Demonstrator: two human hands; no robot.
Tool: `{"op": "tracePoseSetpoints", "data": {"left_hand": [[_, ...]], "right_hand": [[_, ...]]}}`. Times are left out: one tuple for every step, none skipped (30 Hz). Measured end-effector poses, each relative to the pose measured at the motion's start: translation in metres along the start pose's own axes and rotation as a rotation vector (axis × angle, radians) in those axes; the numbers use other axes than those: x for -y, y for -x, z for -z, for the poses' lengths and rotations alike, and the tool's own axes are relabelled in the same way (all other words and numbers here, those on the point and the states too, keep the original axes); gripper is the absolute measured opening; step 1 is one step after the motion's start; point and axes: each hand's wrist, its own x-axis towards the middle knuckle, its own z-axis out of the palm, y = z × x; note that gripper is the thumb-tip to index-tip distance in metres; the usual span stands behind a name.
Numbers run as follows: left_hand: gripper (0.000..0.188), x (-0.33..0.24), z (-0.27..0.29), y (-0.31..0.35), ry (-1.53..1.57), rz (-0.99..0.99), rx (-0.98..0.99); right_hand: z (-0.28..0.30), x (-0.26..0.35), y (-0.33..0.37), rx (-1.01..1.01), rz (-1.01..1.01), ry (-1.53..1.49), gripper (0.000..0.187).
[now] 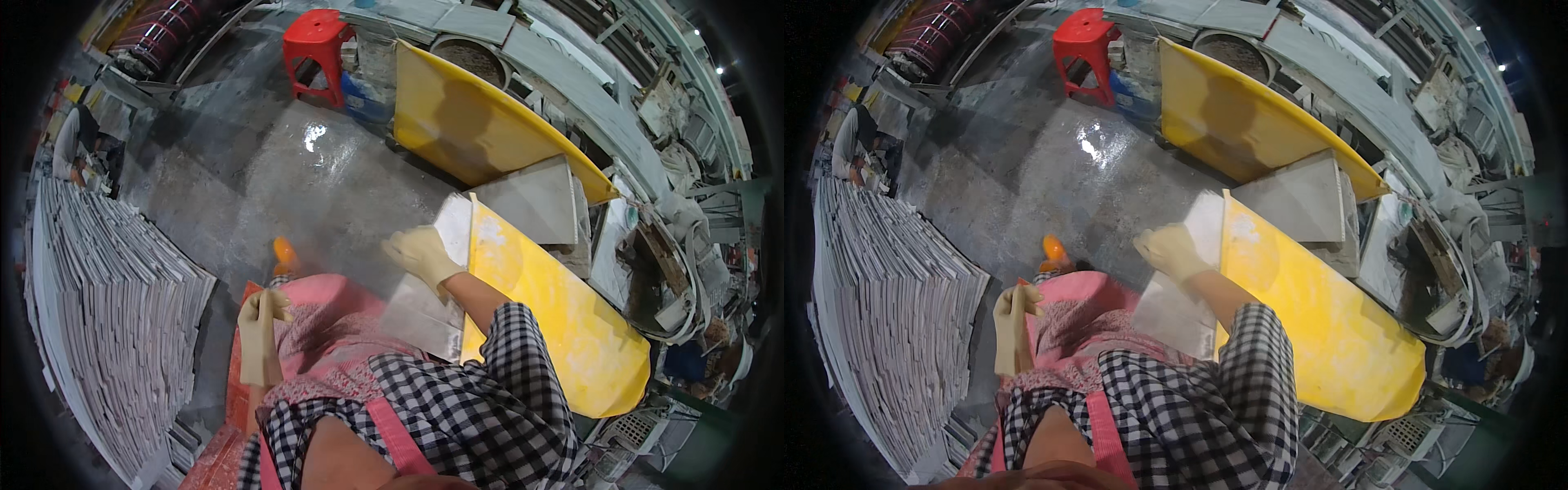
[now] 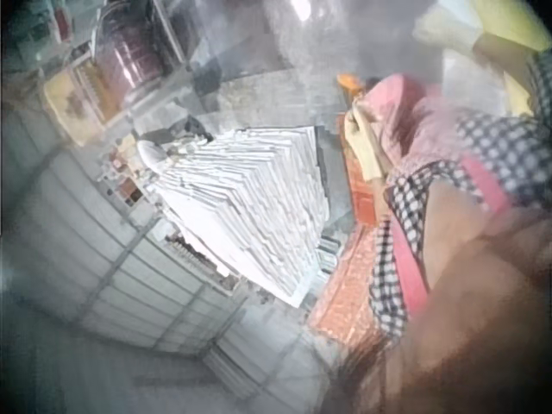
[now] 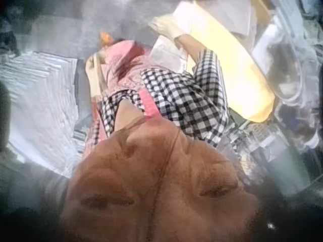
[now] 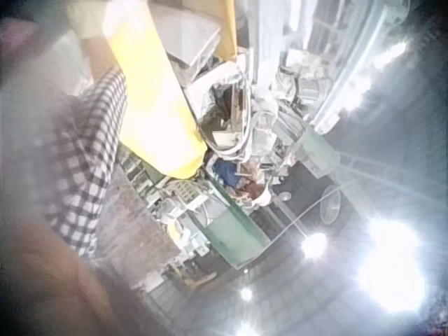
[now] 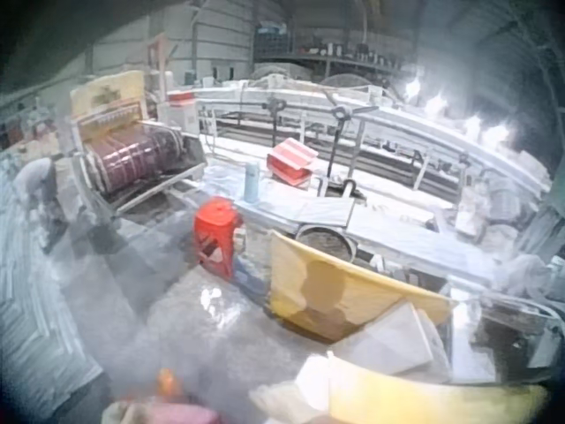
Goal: The person picks up and moves various flat materials, including orange boards, white strips, and metal sheets, within a workshop. They handle items one at a time, placing them into a yellow bin or onto a work surface. The person also briefly handles a red stool and a blue cup before returning to sorting the flat materials.
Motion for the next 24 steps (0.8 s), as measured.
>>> {"op": "tracePoseSetpoints", "data": {"left_hand": [[0.028,-0.001,0.001,-0.018,0.016,-0.012,0.060],[0.028,-0.003,0.001,-0.041,0.060,0.094,0.142],[0.028,-0.005,-0.003,-0.063,0.035,0.124,0.171],[0.029,-0.010,-0.005,-0.087,-0.042,0.158,0.246],[0.030,-0.018,-0.010,-0.120,-0.128,0.174,0.342],[0.030,-0.023,-0.016,-0.150,-0.209,0.175,0.449],[0.031,-0.037,-0.024,-0.192,-0.372,0.203,0.534],[0.034,-0.040,-0.028,-0.216,-0.097,0.148,0.570],[0.036,-0.049,-0.025,-0.246,-0.238,-0.027,0.645],[0.035,-0.058,-0.027,-0.276,-0.198,0.061,0.632],[0.034,-0.075,-0.019,-0.310,-0.147,0.029,0.641],[0.034,-0.083,-0.015,-0.331,-0.155,0.050,0.634],[0.033,-0.092,-0.009,-0.353,-0.133,0.037,0.635],[0.033,-0.095,-0.011,-0.364,-0.091,-0.010,0.642],[0.033,-0.097,-0.016,-0.375,-0.113,-0.031,0.650],[0.033,-0.098,-0.026,-0.382,-0.108,-0.080,0.665],[0.034,-0.094,-0.035,-0.382,-0.171,-0.068,0.664],[0.036,-0.098,-0.046,-0.389,-0.230,-0.124,0.662],[0.036,-0.094,-0.053,-0.385,-0.190,-0.133,0.785],[0.036,-0.096,-0.062,-0.381,-0.205,-0.134,0.821],[0.036,-0.095,-0.068,-0.379,-0.193,-0.153,0.852],[0.037,-0.101,-0.071,-0.377,-0.186,-0.164,0.879],[0.038,-0.106,-0.072,-0.378,-0.218,-0.192,0.907],[0.037,-0.111,-0.074,-0.380,-0.230,-0.114,0.886]], "right_hand": [[0.001,0.000,0.001,0.009,0.030,-0.005,0.031],[0.002,0.001,0.003,-0.033,0.008,0.007,0.028],[0.004,0.003,0.003,-0.078,0.000,0.004,0.026],[0.006,0.005,0.004,0.006,-0.041,0.031,0.023],[0.007,0.009,0.001,-0.039,-0.061,0.053,0.020],[0.008,0.011,0.000,0.077,-0.093,0.087,0.018],[0.008,0.013,-0.007,0.074,-0.107,0.116,0.017],[0.004,0.014,-0.010,0.159,-0.137,0.241,0.016],[-0.001,0.018,-0.015,0.143,-0.207,0.270,0.016],[-0.004,0.019,-0.018,0.146,-0.230,0.272,0.016],[-0.009,0.021,-0.028,0.040,-0.236,0.291,0.016],[-0.011,0.022,-0.030,0.060,-0.244,0.358,0.018],[-0.014,0.023,-0.036,0.029,-0.268,0.321,0.019],[-0.015,0.020,-0.038,0.131,-0.324,0.303,0.020],[-0.016,0.019,-0.040,0.226,-0.375,0.312,0.020],[-0.015,0.012,-0.042,0.149,-0.377,0.300,0.020],[-0.014,0.012,-0.037,0.138,-0.399,0.285,0.021],[-0.013,0.005,-0.039,0.035,-0.337,0.314,0.021],[-0.011,0.006,-0.032,0.003,-0.353,0.284,0.020],[-0.011,0.005,-0.031,0.100,-0.460,0.192,0.019],[-0.012,0.008,-0.025,0.105,-0.535,0.173,0.018],[-0.015,0.011,-0.021,0.068,-0.469,0.130,0.019],[-0.017,0.016,-0.015,0.000,-0.408,0.109,0.020],[-0.022,0.020,-0.010,0.041,-0.369,0.182,0.023]]}}
